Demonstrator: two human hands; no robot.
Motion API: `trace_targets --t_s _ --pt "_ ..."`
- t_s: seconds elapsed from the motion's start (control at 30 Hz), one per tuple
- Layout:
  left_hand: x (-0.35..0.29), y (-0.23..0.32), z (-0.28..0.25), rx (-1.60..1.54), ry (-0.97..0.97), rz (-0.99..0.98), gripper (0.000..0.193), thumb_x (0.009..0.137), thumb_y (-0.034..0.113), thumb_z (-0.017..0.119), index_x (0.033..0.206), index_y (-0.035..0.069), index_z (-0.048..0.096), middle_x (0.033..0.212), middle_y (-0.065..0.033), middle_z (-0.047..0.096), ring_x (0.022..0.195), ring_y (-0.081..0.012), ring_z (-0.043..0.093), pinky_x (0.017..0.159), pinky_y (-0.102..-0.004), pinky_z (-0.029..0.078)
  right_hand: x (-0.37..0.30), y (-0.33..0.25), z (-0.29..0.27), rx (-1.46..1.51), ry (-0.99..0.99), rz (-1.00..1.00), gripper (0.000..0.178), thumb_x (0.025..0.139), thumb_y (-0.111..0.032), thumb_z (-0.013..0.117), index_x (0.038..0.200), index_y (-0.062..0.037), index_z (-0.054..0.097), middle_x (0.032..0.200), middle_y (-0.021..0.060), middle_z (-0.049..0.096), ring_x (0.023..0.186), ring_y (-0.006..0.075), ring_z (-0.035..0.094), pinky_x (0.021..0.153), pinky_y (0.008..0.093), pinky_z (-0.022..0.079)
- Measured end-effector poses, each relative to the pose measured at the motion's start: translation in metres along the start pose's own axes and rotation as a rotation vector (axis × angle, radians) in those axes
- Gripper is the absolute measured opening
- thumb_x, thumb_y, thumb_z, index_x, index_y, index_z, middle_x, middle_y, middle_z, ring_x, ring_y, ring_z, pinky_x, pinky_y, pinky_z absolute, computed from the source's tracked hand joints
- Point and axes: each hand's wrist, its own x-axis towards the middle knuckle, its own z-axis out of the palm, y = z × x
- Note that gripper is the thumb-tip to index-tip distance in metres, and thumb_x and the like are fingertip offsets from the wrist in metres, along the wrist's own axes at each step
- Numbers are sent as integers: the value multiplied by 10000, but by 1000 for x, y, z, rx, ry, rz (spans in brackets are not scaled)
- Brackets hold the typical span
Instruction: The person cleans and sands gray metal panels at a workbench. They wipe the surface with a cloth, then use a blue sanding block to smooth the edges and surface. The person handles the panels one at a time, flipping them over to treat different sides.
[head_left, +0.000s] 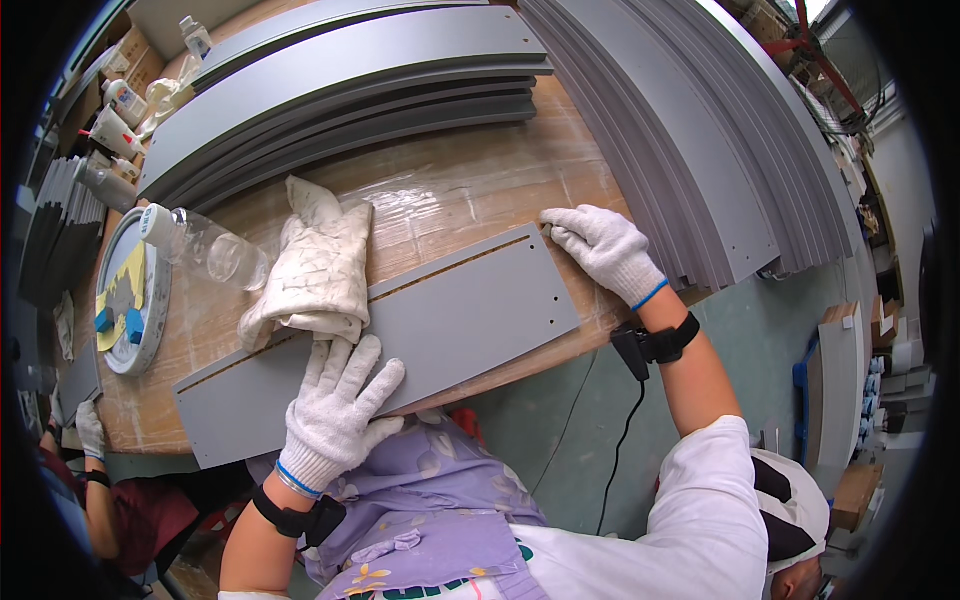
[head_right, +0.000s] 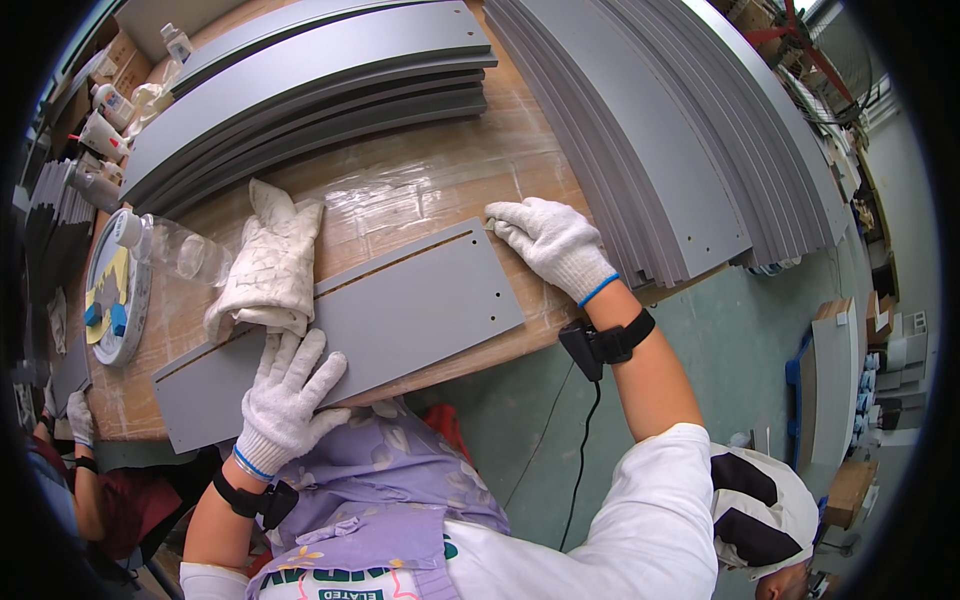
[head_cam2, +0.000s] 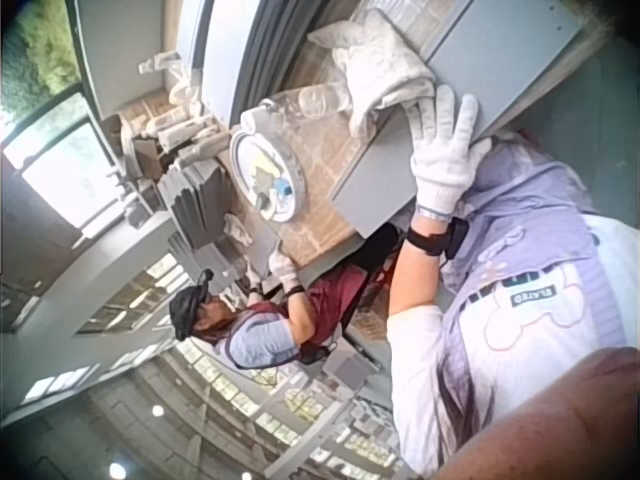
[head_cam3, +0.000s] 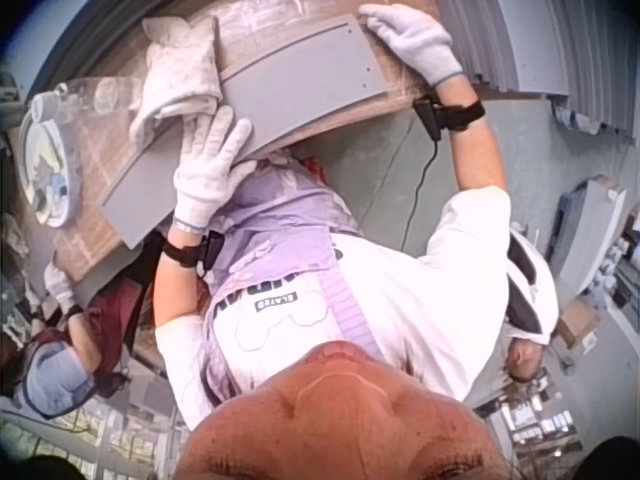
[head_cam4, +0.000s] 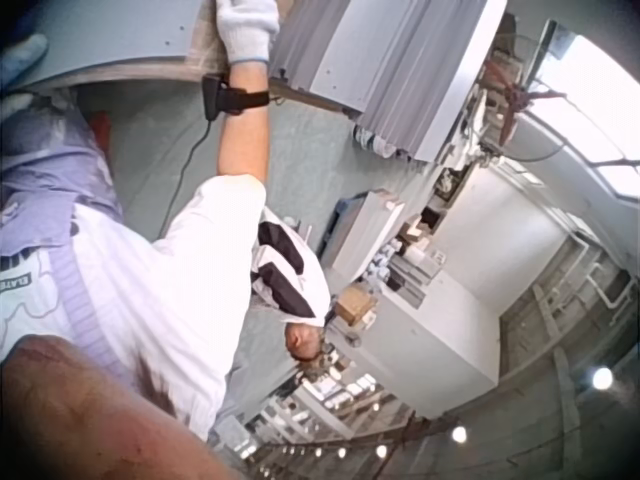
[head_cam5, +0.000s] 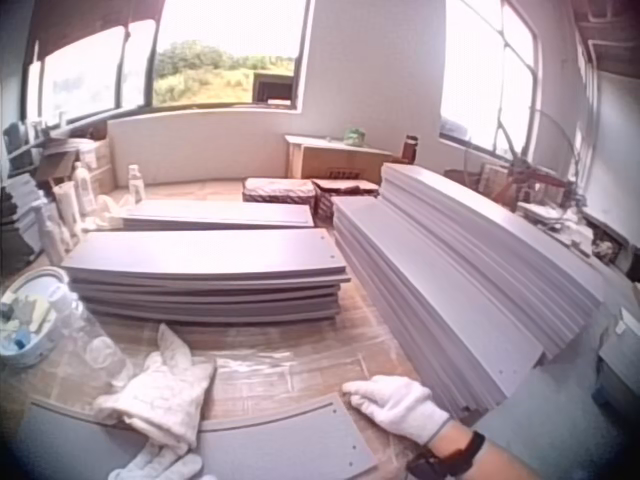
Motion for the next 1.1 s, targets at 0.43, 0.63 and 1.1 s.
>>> trace_targets --t_s 0.43,0.63,1.1 --pt "-1 0 2 -9 16 12 724 599 337 849 1275 174 646 1410 -130 523 1369 -422 427 1144 -549 351 10 -5 0 20 12 356 344 990 -388 552 1171 -118 667 1141 130 686 1053 313 647 937 407 502" --pt "0 2 -3 -13 14 -2 720 602 337 850 1276 185 647 1408 -121 528 1361 -423 434 1116 -517 397 -3 -32 4 218 -15 416 385 993 -434 515 1081 -97 680 1002 98 716 972 265 669 887 398 506" --pt "-9 0 4 0 124 74 585 723 293 785 1274 154 651 1381 -113 576 1296 -374 524 1119 -510 402 54 -102 -10 539 -49 552 243 997 -267 570 1121 -73 650 840 32 672 726 121 622 721 283 537"
